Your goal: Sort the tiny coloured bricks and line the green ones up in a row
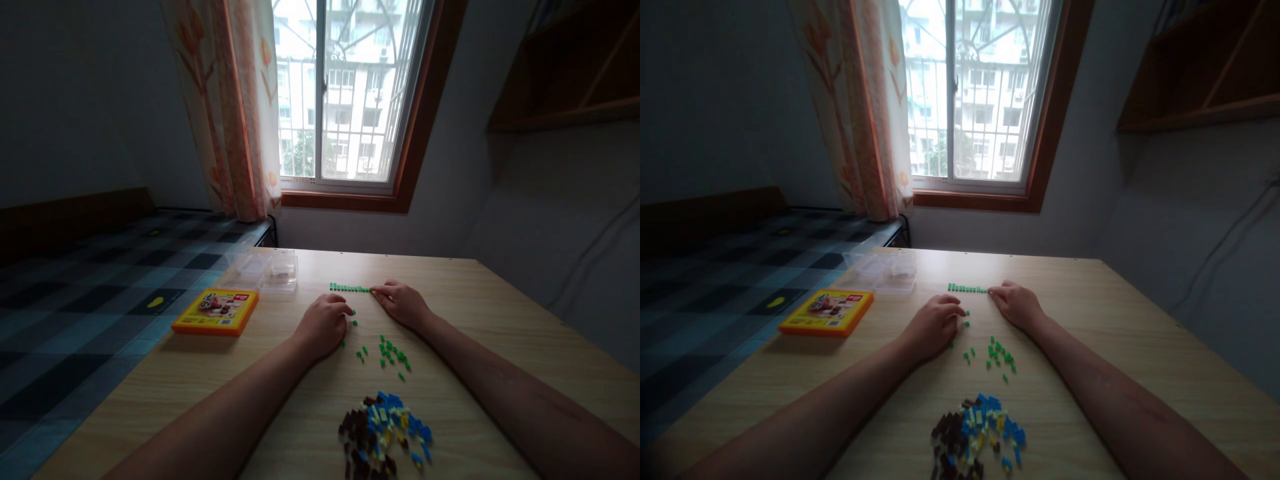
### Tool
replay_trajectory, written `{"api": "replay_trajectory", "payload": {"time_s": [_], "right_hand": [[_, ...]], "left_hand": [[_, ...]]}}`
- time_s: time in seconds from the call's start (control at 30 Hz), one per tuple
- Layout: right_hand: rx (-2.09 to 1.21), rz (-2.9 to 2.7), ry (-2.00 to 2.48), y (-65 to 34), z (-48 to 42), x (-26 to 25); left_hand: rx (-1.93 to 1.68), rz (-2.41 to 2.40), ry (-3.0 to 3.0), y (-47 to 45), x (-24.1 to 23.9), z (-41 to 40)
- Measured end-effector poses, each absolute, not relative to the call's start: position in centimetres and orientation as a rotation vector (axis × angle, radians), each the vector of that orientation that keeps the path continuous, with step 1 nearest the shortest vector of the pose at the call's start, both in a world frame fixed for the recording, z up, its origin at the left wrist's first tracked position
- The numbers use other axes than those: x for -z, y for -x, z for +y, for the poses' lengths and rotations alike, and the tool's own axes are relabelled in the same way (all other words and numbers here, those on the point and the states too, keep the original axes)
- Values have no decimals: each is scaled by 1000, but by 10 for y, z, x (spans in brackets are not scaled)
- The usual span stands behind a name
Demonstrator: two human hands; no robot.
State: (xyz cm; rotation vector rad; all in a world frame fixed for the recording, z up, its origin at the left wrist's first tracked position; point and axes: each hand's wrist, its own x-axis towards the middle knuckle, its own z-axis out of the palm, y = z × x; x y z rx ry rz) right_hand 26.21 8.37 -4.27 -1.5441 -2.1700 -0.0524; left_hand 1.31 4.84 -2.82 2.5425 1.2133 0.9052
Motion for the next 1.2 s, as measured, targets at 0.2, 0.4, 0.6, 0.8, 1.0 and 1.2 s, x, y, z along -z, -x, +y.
{"api": "replay_trajectory", "payload": {"time_s": [0.2, 0.4, 0.6, 0.8, 1.0, 1.2], "right_hand": [[58, -2165, 1530, -263, 83, 43], [56, -2162, 1510, -263, 84, 44], [46, -2115, 1380, -264, 84, 45], [-168, -2258, 1018, -249, 67, 36], [-178, -2350, 963, -236, 58, 34], [-115, -2390, 1051, -244, 61, 32]], "left_hand": [[-919, 1207, -2543, -13, 30, 50], [-913, 1209, -2543, -13, 27, 48], [-924, 1208, -2548, -13, 29, 50], [-957, 1257, -2526, -12, 30, 51], [-932, 1295, -2494, -12, 31, 51], [-927, 1286, -2507, -11, 29, 50]]}}
